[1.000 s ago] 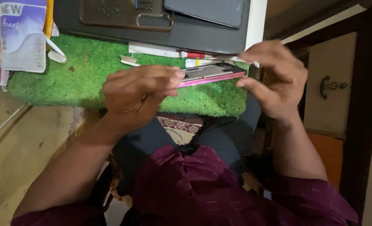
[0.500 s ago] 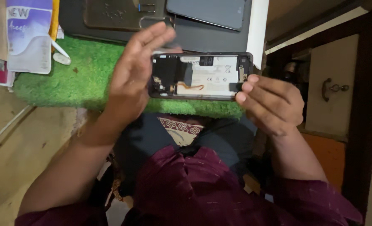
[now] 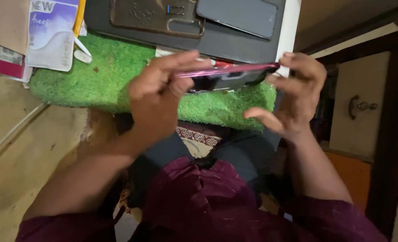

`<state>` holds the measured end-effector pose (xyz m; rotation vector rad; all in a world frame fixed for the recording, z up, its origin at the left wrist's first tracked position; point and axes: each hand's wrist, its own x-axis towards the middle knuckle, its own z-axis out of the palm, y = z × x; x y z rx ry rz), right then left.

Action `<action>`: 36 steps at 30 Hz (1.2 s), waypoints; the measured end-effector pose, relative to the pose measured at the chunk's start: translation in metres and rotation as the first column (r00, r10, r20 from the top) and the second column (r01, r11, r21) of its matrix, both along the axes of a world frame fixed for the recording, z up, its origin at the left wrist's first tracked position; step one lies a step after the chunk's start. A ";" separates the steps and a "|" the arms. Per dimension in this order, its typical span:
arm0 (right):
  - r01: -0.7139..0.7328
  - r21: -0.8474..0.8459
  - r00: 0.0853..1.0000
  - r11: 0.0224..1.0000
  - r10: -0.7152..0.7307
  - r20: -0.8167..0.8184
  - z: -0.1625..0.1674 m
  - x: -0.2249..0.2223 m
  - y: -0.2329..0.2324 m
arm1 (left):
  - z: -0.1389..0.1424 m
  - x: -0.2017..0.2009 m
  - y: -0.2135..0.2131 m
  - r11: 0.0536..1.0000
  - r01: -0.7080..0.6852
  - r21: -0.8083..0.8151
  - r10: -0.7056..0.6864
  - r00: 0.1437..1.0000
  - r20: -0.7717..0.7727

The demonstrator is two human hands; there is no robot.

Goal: The person reassembles a disassembled smartphone at a workbench, pressing the internal assembly and battery into the housing, fitting the back cover onto the phone body, and pressing along the edges to seat it. They then pick up a small red screwdriver-like tool and work on the phone's internal components.

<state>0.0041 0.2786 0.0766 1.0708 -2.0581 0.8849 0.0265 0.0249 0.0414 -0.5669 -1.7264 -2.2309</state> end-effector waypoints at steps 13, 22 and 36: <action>0.003 -0.213 0.979 0.977 0.040 0.202 -0.010 0.025 0.002 | 0.006 0.019 0.006 0.948 0.070 -0.310 -0.176 0.928 -0.328; 0.086 -0.165 0.977 0.983 -0.051 0.206 -0.012 0.039 0.004 | 0.019 0.024 0.002 0.961 0.024 -0.275 -0.129 0.919 -0.372; 0.161 -0.087 0.975 0.983 -0.145 0.170 -0.011 0.049 -0.013 | 0.015 0.025 0.011 0.933 -0.080 -0.352 -0.052 0.936 -0.349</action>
